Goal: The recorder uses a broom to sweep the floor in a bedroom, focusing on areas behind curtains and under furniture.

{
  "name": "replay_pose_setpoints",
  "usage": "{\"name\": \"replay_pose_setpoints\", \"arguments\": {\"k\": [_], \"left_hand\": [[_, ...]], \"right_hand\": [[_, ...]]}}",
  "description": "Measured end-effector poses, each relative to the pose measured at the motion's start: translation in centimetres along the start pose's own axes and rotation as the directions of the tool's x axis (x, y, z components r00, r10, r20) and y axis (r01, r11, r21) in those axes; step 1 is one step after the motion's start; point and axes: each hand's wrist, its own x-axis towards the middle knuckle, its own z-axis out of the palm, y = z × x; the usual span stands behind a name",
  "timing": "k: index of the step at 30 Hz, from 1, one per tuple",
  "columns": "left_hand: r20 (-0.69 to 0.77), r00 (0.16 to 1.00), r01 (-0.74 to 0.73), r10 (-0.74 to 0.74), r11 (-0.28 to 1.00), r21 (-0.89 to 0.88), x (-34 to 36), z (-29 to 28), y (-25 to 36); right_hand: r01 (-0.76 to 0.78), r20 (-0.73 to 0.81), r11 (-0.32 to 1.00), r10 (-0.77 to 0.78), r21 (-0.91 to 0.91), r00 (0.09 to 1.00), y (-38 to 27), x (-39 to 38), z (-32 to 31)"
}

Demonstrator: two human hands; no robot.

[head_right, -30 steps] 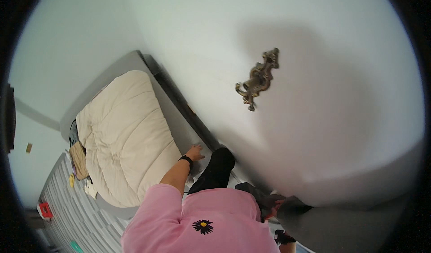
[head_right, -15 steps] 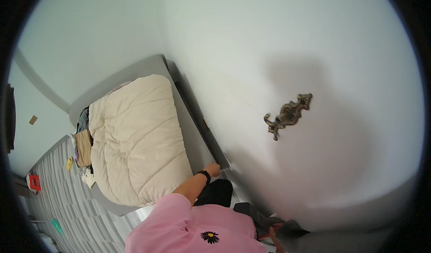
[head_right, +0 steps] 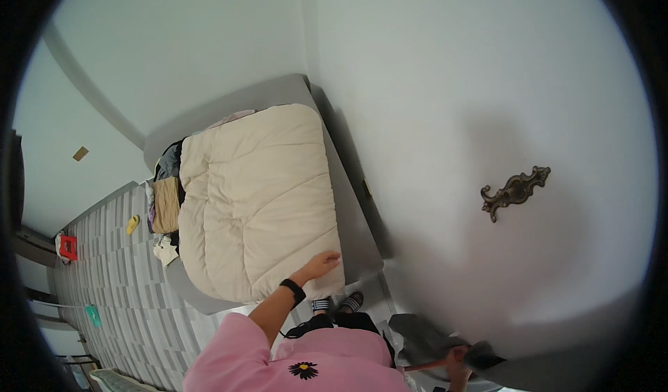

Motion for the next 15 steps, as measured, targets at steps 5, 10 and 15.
{"name": "replay_pose_setpoints", "arguments": {"k": [5,10,15], "left_hand": [[-0.059,0.956,0.188,-0.287,0.755,-0.628,-5.9,-6.8,0.5],[-0.083,0.938,0.197,-0.336,0.714,-0.672,-9.0,-9.3,-0.3],[-0.17,0.937,0.156,-0.305,0.801,-0.579,-8.7,-8.0,-2.9]], "right_hand": [[-0.275,0.087,0.957,0.267,0.091,0.96,-3.8,-0.1,-1.5],[-0.23,-0.015,0.971,0.229,-0.066,0.973,-6.0,-0.1,-1.9],[-0.186,-0.026,0.975,0.184,-0.123,0.983,-5.3,0.2,-1.4]]}}
